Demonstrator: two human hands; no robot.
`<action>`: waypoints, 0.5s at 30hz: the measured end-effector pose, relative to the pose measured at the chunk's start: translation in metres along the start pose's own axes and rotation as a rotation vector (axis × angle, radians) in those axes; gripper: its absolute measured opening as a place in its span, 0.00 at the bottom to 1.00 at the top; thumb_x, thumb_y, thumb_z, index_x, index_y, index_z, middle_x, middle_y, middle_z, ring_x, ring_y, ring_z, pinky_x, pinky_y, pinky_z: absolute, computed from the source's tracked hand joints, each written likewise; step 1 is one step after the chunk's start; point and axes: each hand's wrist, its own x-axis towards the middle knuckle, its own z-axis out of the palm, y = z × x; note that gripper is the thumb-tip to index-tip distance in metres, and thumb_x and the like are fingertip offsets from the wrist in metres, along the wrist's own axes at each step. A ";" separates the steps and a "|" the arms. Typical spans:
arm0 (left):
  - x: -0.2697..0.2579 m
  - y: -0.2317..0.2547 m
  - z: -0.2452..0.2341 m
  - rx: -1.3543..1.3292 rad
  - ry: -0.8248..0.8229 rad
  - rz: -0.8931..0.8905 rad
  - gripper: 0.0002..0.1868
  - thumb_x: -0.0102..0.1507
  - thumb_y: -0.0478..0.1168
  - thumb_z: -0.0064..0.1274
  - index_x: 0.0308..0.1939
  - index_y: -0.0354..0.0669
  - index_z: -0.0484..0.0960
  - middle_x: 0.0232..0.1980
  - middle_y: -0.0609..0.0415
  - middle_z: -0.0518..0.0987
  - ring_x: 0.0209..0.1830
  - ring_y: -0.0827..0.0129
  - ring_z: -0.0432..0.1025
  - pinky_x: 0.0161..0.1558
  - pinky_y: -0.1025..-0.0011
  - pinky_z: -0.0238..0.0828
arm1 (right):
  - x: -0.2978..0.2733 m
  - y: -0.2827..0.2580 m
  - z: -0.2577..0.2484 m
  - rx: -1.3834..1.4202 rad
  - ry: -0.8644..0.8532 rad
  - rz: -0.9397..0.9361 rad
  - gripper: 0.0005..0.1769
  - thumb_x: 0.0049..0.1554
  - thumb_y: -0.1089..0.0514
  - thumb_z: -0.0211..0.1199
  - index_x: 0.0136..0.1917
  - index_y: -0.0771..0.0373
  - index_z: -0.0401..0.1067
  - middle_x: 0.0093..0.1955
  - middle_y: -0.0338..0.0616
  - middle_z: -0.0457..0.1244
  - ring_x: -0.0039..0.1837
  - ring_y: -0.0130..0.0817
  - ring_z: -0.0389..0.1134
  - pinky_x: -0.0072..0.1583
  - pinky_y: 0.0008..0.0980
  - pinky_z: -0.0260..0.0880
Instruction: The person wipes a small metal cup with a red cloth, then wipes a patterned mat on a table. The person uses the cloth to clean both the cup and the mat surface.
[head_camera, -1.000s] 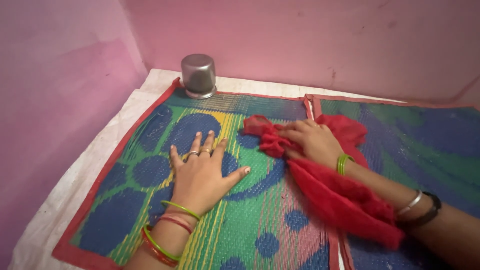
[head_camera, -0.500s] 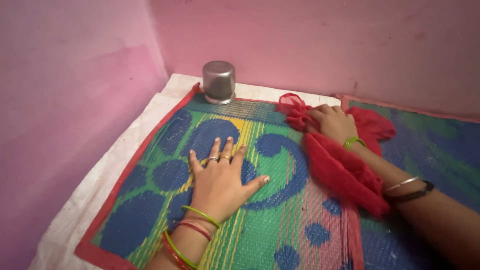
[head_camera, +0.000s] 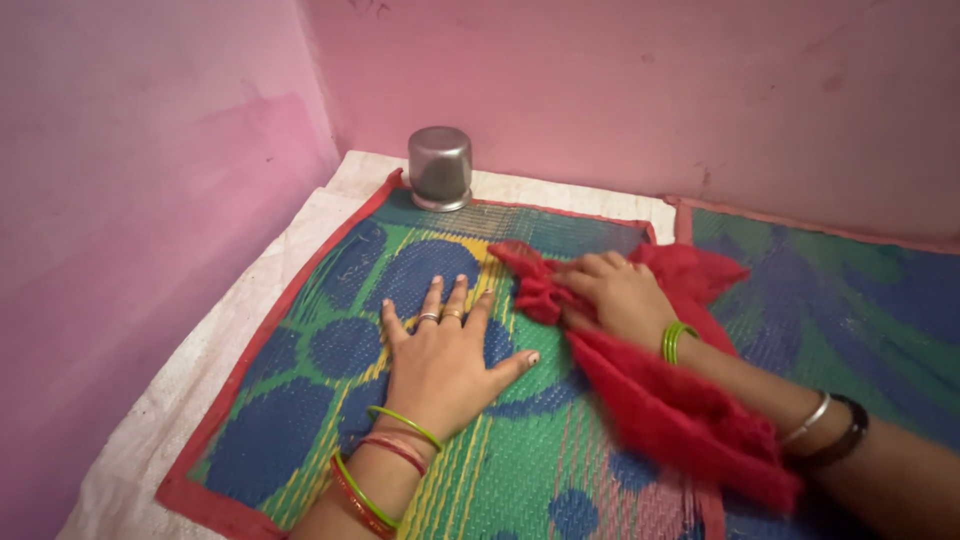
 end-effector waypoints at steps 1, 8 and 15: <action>0.000 0.000 0.000 -0.001 0.004 0.005 0.50 0.56 0.75 0.47 0.74 0.52 0.66 0.80 0.46 0.57 0.82 0.52 0.46 0.67 0.26 0.29 | 0.005 0.005 0.005 -0.012 0.020 0.000 0.22 0.52 0.46 0.65 0.60 0.48 0.76 0.64 0.34 0.65 0.65 0.41 0.64 0.58 0.50 0.67; 0.000 -0.002 0.004 -0.010 0.025 0.020 0.49 0.57 0.75 0.45 0.74 0.52 0.66 0.80 0.44 0.57 0.82 0.51 0.46 0.66 0.25 0.28 | 0.051 0.038 0.037 -0.072 0.074 0.144 0.22 0.56 0.42 0.63 0.62 0.46 0.75 0.65 0.36 0.65 0.69 0.42 0.62 0.59 0.55 0.67; 0.000 -0.002 0.001 -0.011 0.015 0.007 0.49 0.56 0.75 0.45 0.74 0.53 0.66 0.80 0.45 0.57 0.79 0.54 0.46 0.67 0.25 0.29 | 0.051 0.025 0.034 -0.137 0.105 0.141 0.28 0.53 0.42 0.63 0.66 0.47 0.73 0.66 0.38 0.63 0.68 0.46 0.62 0.59 0.59 0.64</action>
